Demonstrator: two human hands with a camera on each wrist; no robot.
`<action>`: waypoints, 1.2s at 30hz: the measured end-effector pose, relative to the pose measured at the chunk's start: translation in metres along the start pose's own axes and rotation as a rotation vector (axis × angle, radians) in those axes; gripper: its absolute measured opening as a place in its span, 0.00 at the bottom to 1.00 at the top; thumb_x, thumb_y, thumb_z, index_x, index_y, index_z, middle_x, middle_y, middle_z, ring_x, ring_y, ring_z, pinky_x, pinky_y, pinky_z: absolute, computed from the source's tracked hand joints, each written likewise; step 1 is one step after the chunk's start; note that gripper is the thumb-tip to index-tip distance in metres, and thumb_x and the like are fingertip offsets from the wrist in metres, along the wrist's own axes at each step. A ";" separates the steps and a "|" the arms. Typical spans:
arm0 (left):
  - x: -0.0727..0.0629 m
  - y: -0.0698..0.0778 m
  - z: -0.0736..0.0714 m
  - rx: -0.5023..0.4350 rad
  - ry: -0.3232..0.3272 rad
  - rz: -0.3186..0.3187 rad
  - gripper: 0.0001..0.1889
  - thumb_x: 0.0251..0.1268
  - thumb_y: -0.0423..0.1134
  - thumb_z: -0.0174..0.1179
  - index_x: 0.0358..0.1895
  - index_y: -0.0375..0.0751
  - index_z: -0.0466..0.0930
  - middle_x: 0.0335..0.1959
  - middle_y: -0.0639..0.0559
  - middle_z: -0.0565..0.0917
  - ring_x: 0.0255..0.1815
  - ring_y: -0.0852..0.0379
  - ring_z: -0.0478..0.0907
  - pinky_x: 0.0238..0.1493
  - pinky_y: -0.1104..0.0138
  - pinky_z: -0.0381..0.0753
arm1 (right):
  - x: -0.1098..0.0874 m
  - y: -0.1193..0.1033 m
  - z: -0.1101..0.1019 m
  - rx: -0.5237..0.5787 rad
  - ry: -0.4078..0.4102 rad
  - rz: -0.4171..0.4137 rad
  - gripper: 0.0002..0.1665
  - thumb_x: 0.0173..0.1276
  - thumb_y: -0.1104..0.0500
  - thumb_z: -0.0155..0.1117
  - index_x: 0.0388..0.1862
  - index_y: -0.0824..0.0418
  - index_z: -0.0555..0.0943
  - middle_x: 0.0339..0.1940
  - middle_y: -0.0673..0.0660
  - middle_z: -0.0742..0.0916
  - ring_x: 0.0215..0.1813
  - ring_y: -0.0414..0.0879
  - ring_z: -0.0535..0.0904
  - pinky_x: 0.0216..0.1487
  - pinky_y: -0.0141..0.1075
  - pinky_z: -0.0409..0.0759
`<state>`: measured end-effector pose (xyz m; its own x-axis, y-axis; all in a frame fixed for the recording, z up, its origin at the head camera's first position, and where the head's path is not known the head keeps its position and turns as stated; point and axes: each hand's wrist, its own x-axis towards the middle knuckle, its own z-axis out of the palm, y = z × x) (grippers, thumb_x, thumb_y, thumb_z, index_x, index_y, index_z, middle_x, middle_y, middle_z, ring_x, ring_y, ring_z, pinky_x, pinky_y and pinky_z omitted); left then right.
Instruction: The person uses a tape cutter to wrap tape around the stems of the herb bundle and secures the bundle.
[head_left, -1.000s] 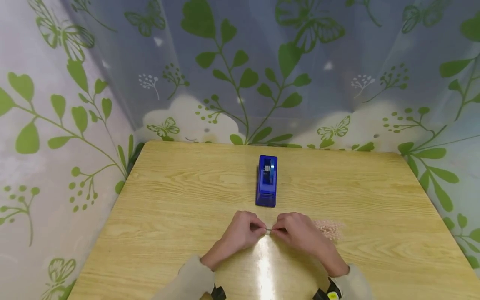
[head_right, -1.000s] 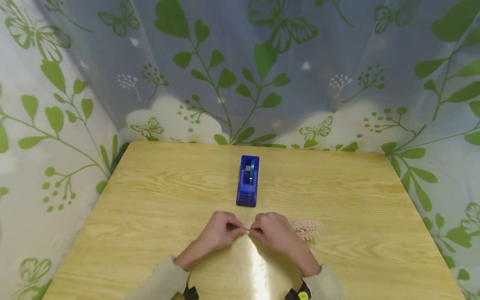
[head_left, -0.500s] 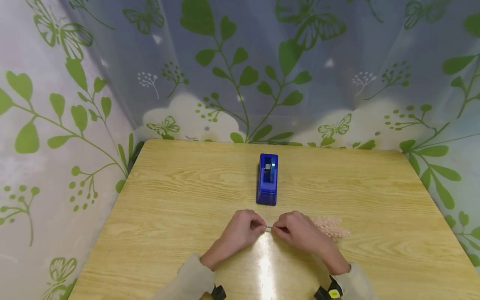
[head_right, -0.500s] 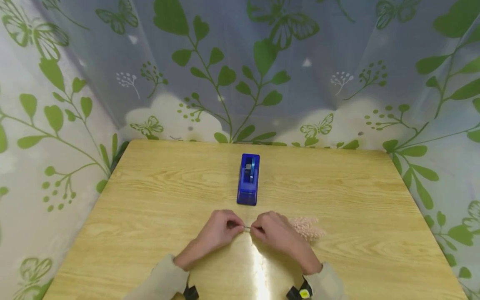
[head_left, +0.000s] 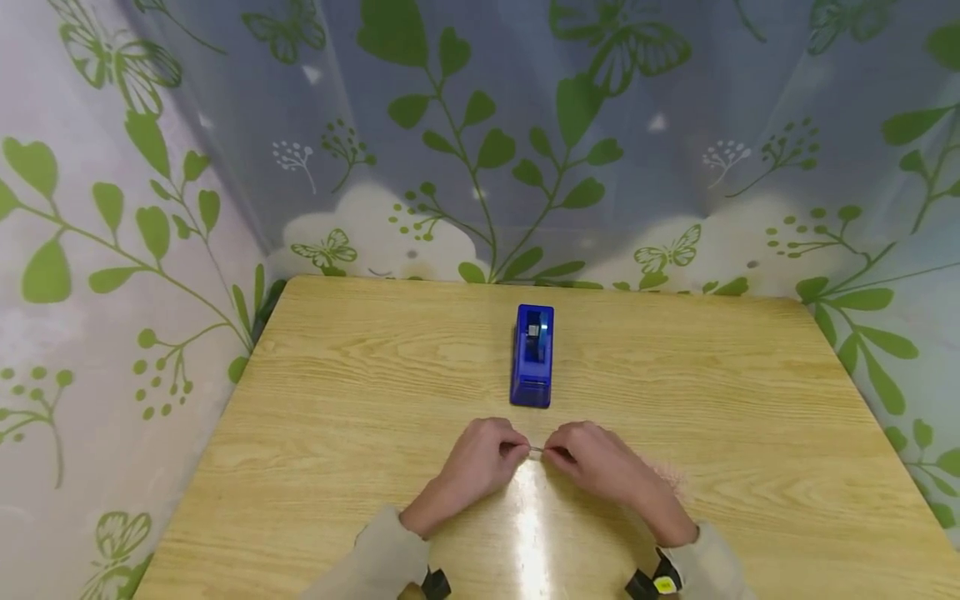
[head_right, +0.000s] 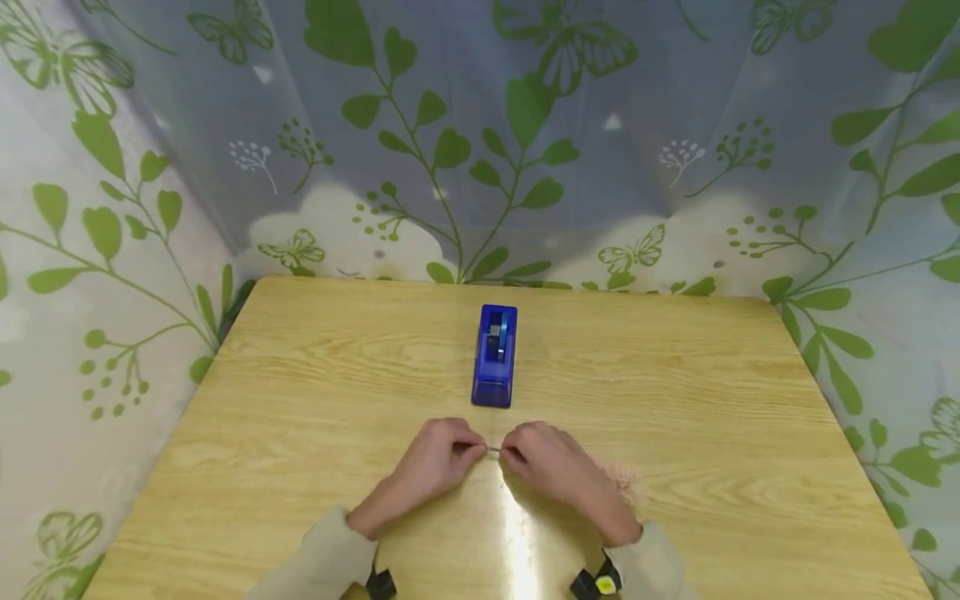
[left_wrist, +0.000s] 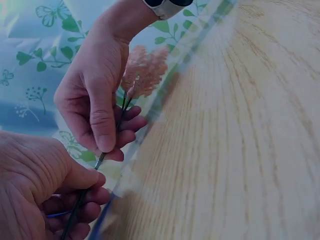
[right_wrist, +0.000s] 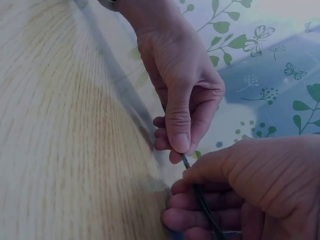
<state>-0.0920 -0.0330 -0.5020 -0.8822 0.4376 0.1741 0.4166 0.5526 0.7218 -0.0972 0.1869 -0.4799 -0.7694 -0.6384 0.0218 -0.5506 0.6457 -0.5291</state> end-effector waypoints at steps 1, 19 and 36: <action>0.000 -0.001 0.000 -0.005 0.010 0.006 0.04 0.67 0.31 0.69 0.36 0.38 0.94 0.27 0.54 0.85 0.27 0.68 0.77 0.30 0.77 0.76 | 0.001 0.000 0.001 0.023 -0.013 0.008 0.11 0.75 0.66 0.64 0.31 0.57 0.86 0.23 0.42 0.80 0.26 0.32 0.69 0.29 0.28 0.72; 0.000 -0.003 0.004 -0.043 0.027 -0.023 0.03 0.66 0.31 0.70 0.38 0.40 0.93 0.31 0.55 0.86 0.30 0.68 0.79 0.33 0.76 0.79 | 0.001 0.001 0.002 -0.059 0.056 -0.051 0.18 0.71 0.65 0.66 0.21 0.49 0.77 0.23 0.39 0.76 0.25 0.31 0.67 0.26 0.27 0.68; 0.000 0.000 0.005 -0.017 0.002 -0.009 0.06 0.71 0.31 0.66 0.41 0.38 0.93 0.33 0.52 0.88 0.31 0.65 0.81 0.33 0.75 0.80 | -0.001 0.000 0.001 -0.106 0.127 -0.086 0.04 0.68 0.66 0.71 0.34 0.58 0.91 0.27 0.46 0.86 0.27 0.31 0.74 0.27 0.27 0.76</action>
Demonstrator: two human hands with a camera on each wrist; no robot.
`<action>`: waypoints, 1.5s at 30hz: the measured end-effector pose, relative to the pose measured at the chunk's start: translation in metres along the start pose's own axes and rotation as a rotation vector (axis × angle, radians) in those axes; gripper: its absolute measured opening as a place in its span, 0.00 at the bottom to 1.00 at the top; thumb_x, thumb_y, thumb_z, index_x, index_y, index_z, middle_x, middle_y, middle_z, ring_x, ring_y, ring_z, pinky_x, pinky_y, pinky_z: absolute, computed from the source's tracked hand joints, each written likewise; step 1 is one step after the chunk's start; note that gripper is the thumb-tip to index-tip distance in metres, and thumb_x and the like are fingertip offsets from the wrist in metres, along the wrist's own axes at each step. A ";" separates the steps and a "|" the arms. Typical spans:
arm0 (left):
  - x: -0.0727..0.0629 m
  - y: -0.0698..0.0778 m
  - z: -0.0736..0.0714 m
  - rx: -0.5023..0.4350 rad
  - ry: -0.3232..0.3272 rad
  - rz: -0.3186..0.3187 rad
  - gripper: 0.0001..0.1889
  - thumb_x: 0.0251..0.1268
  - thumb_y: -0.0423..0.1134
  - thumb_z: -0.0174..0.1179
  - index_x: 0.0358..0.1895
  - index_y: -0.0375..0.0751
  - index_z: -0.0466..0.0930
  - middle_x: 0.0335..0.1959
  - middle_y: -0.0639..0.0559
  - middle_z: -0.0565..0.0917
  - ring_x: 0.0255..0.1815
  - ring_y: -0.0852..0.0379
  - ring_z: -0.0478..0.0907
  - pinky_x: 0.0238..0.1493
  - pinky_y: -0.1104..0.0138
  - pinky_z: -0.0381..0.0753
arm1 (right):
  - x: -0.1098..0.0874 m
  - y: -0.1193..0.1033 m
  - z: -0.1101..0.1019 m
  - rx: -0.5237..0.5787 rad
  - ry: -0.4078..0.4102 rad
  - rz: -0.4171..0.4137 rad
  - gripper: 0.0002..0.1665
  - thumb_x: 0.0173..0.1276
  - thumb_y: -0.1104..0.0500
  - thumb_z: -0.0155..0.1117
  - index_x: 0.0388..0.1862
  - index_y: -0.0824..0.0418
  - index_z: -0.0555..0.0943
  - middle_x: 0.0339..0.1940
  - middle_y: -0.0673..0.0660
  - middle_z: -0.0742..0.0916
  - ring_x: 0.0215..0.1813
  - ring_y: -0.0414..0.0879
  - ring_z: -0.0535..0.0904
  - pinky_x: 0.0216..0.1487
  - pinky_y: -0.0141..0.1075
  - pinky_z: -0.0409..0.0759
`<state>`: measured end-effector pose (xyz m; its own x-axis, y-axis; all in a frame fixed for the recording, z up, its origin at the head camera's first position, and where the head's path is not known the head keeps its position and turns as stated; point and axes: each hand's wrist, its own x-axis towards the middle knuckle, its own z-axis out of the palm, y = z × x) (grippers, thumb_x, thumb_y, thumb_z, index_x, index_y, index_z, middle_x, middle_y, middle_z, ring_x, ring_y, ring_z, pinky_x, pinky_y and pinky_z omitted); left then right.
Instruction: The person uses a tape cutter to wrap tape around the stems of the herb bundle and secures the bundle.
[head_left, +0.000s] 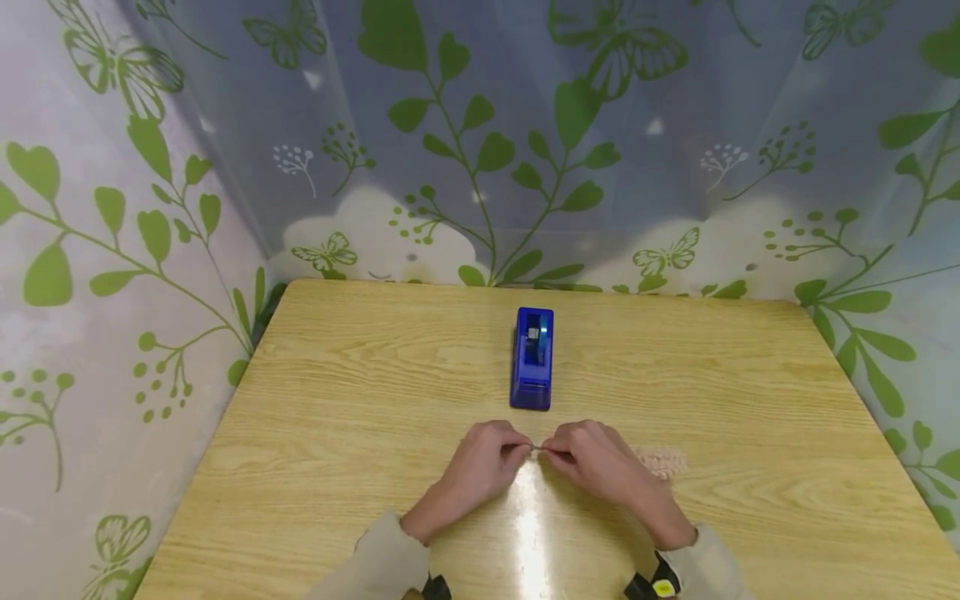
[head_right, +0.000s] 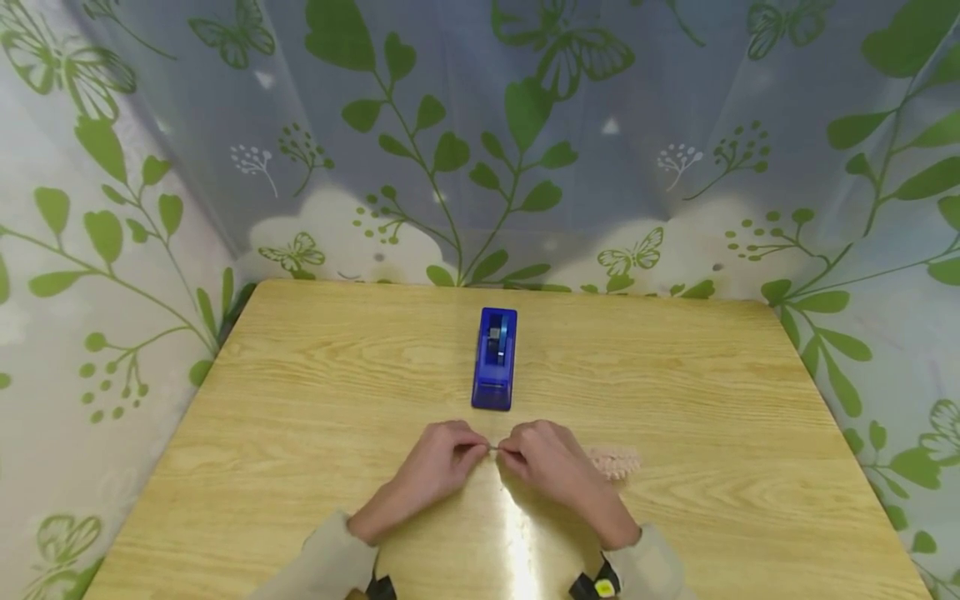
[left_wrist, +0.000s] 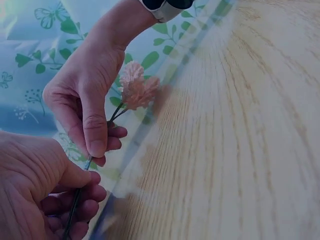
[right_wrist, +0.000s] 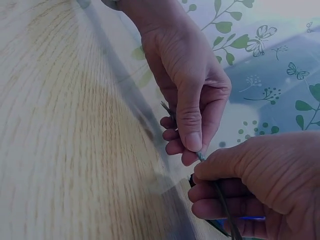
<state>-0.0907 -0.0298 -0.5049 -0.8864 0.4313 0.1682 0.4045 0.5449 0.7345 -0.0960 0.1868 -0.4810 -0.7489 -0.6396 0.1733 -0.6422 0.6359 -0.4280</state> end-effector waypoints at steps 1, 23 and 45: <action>0.000 -0.001 0.000 -0.008 0.006 0.007 0.06 0.71 0.31 0.66 0.41 0.37 0.93 0.33 0.51 0.88 0.31 0.65 0.81 0.33 0.75 0.80 | 0.000 0.000 0.001 0.014 -0.005 0.011 0.05 0.69 0.65 0.71 0.34 0.58 0.90 0.27 0.45 0.86 0.27 0.31 0.74 0.27 0.27 0.75; 0.000 0.001 0.000 0.072 0.053 0.041 0.05 0.69 0.32 0.68 0.41 0.39 0.93 0.32 0.54 0.87 0.29 0.67 0.76 0.30 0.76 0.76 | 0.000 -0.002 0.003 -0.022 0.000 0.047 0.07 0.73 0.63 0.67 0.34 0.55 0.89 0.23 0.42 0.78 0.23 0.31 0.66 0.22 0.26 0.67; 0.002 -0.004 0.003 0.117 0.165 0.153 0.04 0.66 0.31 0.71 0.40 0.40 0.94 0.33 0.52 0.91 0.32 0.59 0.86 0.35 0.72 0.83 | 0.003 -0.005 0.011 -0.172 0.058 0.055 0.07 0.73 0.62 0.67 0.33 0.57 0.88 0.25 0.45 0.79 0.24 0.34 0.67 0.26 0.27 0.71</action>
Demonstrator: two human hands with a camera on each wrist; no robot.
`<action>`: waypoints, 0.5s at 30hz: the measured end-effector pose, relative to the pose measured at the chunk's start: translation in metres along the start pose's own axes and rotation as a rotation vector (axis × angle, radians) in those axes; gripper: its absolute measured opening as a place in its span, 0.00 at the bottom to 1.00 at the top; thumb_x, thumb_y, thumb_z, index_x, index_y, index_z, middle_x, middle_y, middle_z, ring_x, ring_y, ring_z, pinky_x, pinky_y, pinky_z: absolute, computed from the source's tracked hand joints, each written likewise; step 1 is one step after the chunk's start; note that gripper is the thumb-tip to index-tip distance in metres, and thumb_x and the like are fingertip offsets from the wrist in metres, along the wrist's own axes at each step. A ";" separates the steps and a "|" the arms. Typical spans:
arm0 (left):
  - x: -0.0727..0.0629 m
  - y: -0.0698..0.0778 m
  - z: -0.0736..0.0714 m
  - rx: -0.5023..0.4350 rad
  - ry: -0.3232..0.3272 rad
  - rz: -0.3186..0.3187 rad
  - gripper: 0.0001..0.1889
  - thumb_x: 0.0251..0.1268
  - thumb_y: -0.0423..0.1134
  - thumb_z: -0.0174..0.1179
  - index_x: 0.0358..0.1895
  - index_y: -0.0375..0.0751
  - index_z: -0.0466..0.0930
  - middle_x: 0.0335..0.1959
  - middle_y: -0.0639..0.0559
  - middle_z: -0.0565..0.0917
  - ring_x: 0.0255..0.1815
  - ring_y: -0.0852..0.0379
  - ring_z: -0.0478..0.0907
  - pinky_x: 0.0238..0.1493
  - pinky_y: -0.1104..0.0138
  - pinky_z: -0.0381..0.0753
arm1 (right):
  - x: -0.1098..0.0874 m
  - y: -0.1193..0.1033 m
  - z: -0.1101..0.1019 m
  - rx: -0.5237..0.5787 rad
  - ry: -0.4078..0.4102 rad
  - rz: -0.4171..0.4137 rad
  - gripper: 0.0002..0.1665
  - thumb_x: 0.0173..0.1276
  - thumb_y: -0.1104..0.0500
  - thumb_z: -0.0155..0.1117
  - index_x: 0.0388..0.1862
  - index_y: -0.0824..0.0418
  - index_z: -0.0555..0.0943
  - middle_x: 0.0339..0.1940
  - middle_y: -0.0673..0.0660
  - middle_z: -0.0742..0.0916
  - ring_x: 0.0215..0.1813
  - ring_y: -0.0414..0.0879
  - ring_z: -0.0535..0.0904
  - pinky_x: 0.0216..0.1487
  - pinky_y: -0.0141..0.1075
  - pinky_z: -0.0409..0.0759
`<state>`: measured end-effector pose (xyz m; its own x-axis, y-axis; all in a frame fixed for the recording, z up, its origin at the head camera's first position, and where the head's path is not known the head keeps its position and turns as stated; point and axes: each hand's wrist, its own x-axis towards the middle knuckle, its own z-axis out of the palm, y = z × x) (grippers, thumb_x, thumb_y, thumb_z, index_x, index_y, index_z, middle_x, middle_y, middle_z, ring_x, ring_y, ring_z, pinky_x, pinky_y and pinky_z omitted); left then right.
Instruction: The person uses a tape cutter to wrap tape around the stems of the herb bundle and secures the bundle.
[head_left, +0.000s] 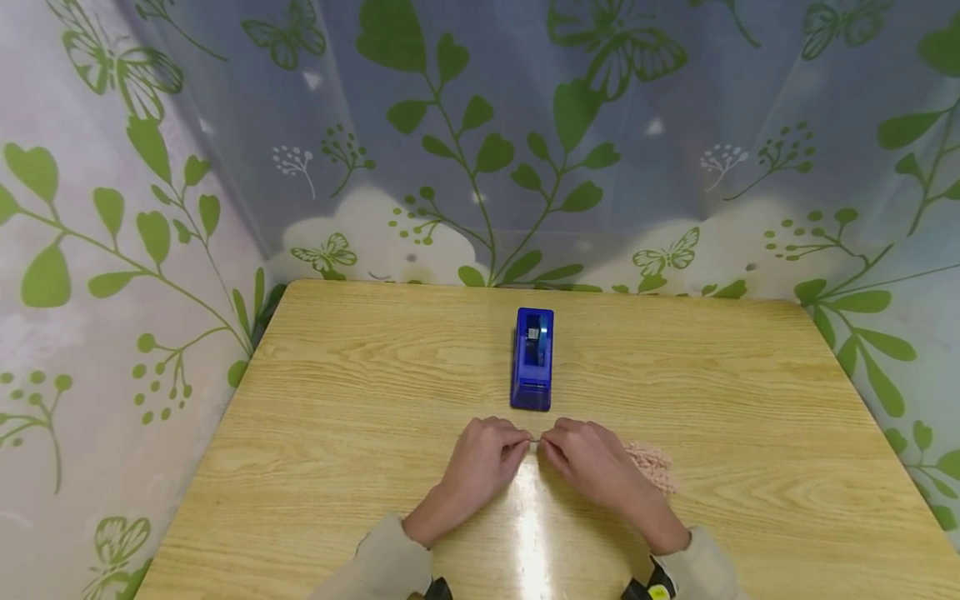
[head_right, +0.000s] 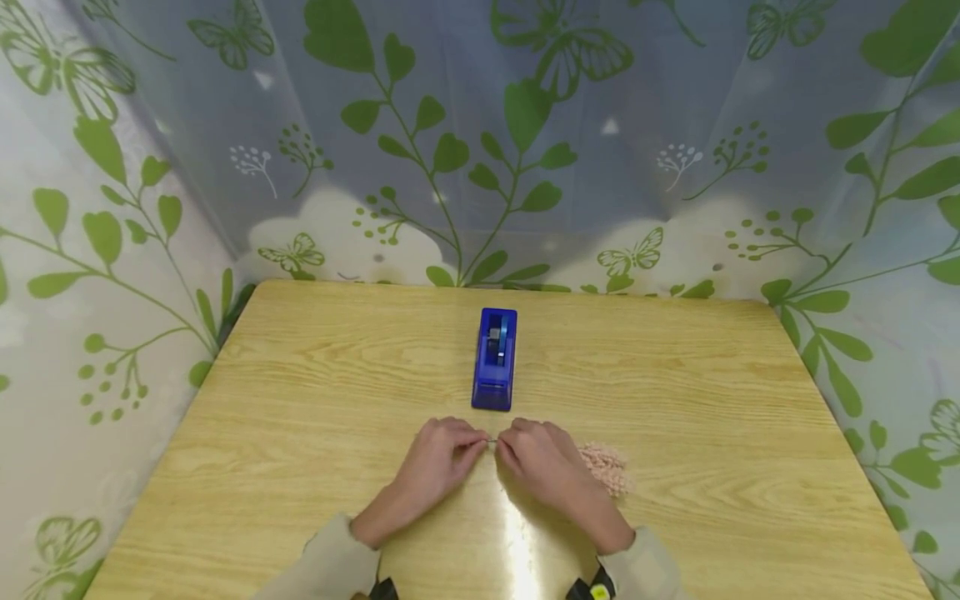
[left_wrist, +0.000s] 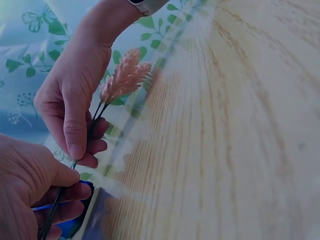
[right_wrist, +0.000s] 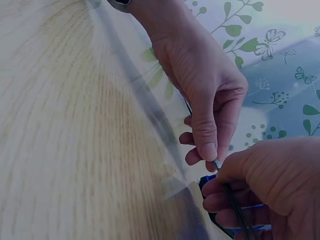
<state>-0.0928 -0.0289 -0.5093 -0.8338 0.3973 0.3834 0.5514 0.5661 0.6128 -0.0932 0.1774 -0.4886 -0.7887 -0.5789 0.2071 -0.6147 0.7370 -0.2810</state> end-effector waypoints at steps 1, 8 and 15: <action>0.000 0.000 0.000 -0.003 -0.001 -0.003 0.04 0.66 0.31 0.71 0.40 0.40 0.94 0.33 0.52 0.91 0.31 0.59 0.86 0.35 0.72 0.82 | 0.000 0.001 0.000 0.005 0.007 -0.007 0.07 0.72 0.63 0.67 0.34 0.58 0.88 0.25 0.45 0.79 0.24 0.34 0.68 0.26 0.27 0.71; 0.000 0.003 0.001 0.020 -0.023 -0.029 0.06 0.71 0.36 0.68 0.43 0.39 0.92 0.31 0.53 0.89 0.26 0.65 0.77 0.29 0.77 0.73 | -0.001 0.004 -0.004 0.031 0.083 -0.063 0.04 0.67 0.66 0.73 0.36 0.59 0.91 0.26 0.47 0.83 0.26 0.35 0.72 0.27 0.27 0.75; 0.000 0.002 0.002 0.041 -0.012 -0.019 0.06 0.73 0.33 0.66 0.43 0.39 0.92 0.34 0.51 0.90 0.32 0.60 0.83 0.35 0.71 0.80 | 0.000 0.006 -0.005 0.007 0.151 -0.098 0.04 0.63 0.66 0.77 0.36 0.61 0.93 0.27 0.49 0.88 0.28 0.40 0.81 0.31 0.31 0.82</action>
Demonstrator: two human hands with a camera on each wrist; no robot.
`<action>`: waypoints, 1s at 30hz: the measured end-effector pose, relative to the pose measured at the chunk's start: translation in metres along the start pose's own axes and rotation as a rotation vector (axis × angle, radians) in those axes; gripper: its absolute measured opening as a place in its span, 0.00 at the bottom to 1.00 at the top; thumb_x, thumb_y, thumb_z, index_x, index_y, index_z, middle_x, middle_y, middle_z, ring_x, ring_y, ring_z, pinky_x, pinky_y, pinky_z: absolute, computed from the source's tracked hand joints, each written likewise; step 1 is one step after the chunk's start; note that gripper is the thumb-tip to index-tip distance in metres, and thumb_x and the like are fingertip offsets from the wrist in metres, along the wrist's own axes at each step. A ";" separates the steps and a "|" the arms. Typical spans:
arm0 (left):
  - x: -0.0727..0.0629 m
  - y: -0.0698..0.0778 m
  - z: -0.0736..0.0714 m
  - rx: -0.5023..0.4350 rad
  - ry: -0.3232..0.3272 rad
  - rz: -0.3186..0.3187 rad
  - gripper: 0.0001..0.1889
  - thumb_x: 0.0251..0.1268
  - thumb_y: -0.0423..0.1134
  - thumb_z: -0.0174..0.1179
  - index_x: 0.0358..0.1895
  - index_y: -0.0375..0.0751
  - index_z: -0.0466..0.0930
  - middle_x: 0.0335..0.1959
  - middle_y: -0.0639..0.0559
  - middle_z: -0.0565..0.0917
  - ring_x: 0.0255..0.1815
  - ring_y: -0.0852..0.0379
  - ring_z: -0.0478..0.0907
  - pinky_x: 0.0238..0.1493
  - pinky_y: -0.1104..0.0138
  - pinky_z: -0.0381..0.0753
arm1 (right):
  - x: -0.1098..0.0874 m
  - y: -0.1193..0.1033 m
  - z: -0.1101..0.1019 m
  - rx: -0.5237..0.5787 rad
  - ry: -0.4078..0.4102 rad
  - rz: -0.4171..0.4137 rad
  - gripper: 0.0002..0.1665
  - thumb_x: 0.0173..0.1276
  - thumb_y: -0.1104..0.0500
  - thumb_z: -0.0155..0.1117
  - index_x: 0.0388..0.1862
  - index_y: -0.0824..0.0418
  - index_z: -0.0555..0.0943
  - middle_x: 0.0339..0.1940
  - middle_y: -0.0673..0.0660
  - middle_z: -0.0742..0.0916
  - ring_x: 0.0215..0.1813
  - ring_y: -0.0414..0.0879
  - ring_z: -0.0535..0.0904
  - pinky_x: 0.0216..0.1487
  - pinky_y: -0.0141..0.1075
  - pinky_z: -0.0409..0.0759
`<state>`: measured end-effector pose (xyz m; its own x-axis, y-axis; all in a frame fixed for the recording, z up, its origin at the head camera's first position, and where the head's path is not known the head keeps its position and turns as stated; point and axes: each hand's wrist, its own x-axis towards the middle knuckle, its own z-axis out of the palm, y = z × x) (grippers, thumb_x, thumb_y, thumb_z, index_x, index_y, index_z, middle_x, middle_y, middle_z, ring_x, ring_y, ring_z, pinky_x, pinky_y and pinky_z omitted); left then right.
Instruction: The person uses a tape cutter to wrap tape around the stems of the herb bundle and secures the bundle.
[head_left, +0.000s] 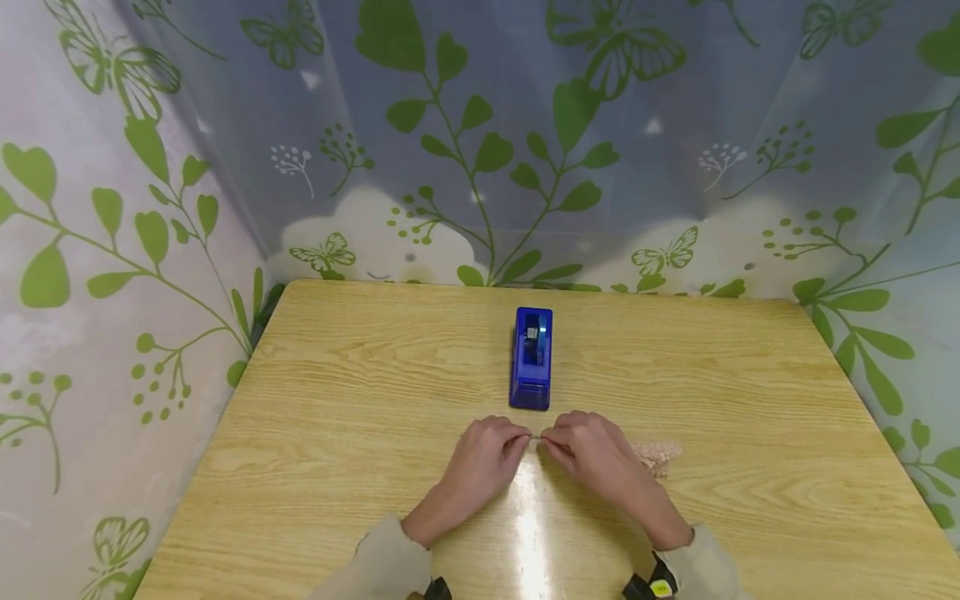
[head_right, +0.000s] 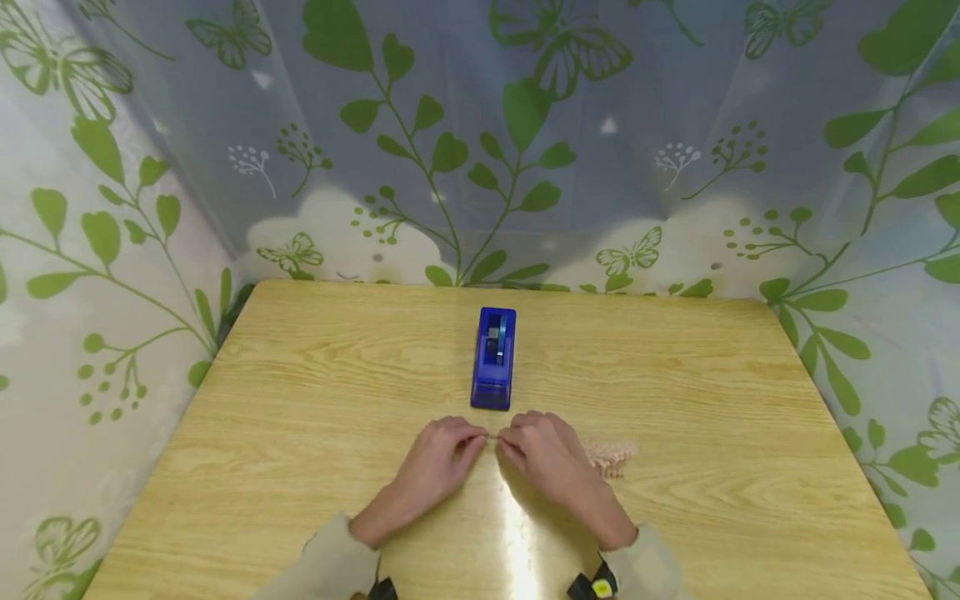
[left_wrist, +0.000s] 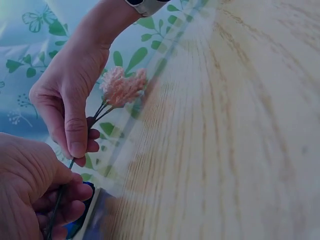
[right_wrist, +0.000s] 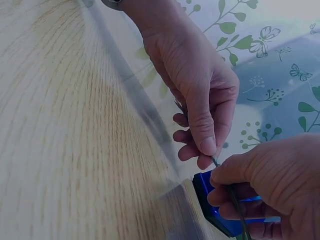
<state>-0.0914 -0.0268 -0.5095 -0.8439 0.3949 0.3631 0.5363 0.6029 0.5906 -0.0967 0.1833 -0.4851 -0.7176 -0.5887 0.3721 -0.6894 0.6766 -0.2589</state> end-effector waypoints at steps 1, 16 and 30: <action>0.000 0.000 0.000 0.000 0.004 0.000 0.05 0.72 0.33 0.66 0.42 0.39 0.92 0.34 0.51 0.90 0.32 0.59 0.83 0.37 0.69 0.80 | 0.000 0.000 0.000 -0.004 0.008 -0.004 0.04 0.62 0.66 0.78 0.36 0.61 0.93 0.27 0.49 0.88 0.29 0.40 0.81 0.32 0.32 0.82; 0.000 -0.003 -0.004 -0.041 0.030 0.003 0.06 0.67 0.31 0.70 0.43 0.39 0.93 0.38 0.51 0.91 0.39 0.55 0.85 0.43 0.65 0.85 | 0.000 -0.001 0.001 -0.007 -0.079 0.072 0.07 0.72 0.61 0.68 0.35 0.55 0.91 0.25 0.42 0.79 0.24 0.33 0.66 0.32 0.32 0.70; 0.001 0.001 -0.003 0.022 0.021 -0.021 0.06 0.72 0.37 0.67 0.42 0.43 0.93 0.37 0.54 0.91 0.36 0.57 0.83 0.39 0.66 0.81 | 0.001 0.002 -0.001 -0.079 -0.007 -0.017 0.03 0.64 0.64 0.76 0.34 0.56 0.93 0.27 0.46 0.84 0.24 0.36 0.73 0.30 0.31 0.66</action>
<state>-0.0920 -0.0277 -0.5065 -0.8552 0.3673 0.3657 0.5182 0.6261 0.5827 -0.0988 0.1840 -0.4844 -0.7067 -0.6032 0.3697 -0.6917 0.6989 -0.1818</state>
